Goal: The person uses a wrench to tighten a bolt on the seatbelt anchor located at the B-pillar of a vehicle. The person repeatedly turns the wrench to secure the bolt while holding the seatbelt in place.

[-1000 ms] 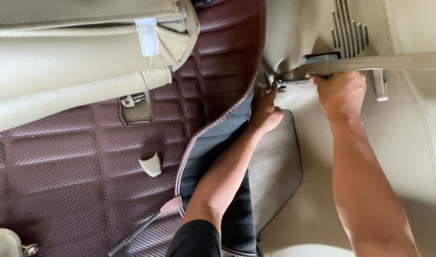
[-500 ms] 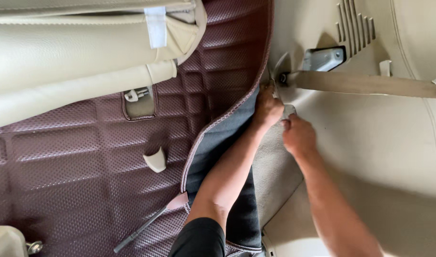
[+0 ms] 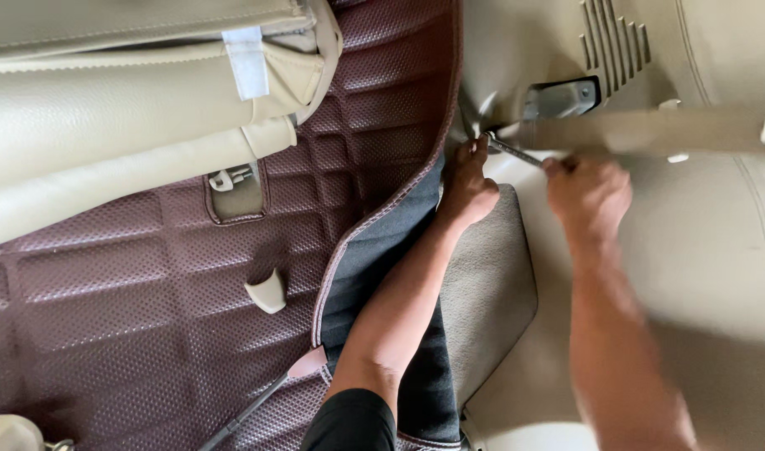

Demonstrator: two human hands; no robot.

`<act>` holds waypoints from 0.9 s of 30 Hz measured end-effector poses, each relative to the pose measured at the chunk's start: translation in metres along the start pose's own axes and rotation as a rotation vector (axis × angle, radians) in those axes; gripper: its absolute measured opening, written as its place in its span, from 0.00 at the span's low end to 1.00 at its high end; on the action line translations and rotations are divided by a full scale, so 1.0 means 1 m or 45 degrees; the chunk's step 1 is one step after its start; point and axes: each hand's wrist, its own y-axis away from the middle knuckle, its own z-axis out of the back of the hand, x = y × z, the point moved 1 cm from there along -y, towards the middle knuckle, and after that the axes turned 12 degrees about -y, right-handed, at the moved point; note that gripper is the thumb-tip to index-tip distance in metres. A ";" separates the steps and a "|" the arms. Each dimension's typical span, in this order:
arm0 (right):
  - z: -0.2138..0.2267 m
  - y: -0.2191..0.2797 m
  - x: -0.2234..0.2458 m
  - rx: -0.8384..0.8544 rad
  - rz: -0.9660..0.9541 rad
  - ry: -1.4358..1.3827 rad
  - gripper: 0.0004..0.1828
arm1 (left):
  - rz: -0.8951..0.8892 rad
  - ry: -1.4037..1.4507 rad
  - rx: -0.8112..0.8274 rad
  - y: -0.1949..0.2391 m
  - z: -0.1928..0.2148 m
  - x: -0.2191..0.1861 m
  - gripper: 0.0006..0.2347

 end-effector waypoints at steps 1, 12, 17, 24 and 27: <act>-0.007 0.016 -0.004 0.091 -0.144 -0.021 0.17 | 0.043 0.062 0.027 -0.001 -0.003 0.000 0.34; -0.050 0.063 0.008 0.708 -0.188 -0.143 0.19 | 0.058 0.276 -0.175 -0.004 -0.017 0.013 0.23; 0.017 0.008 0.009 0.346 -0.052 -0.161 0.15 | -0.050 0.050 -0.185 0.002 -0.016 0.012 0.29; 0.017 -0.053 0.014 -0.010 0.143 -0.163 0.16 | -0.016 -0.084 -0.015 -0.010 -0.020 0.006 0.35; 0.013 -0.025 0.001 0.105 0.055 0.007 0.19 | -0.063 -0.141 -0.051 -0.008 -0.024 0.010 0.34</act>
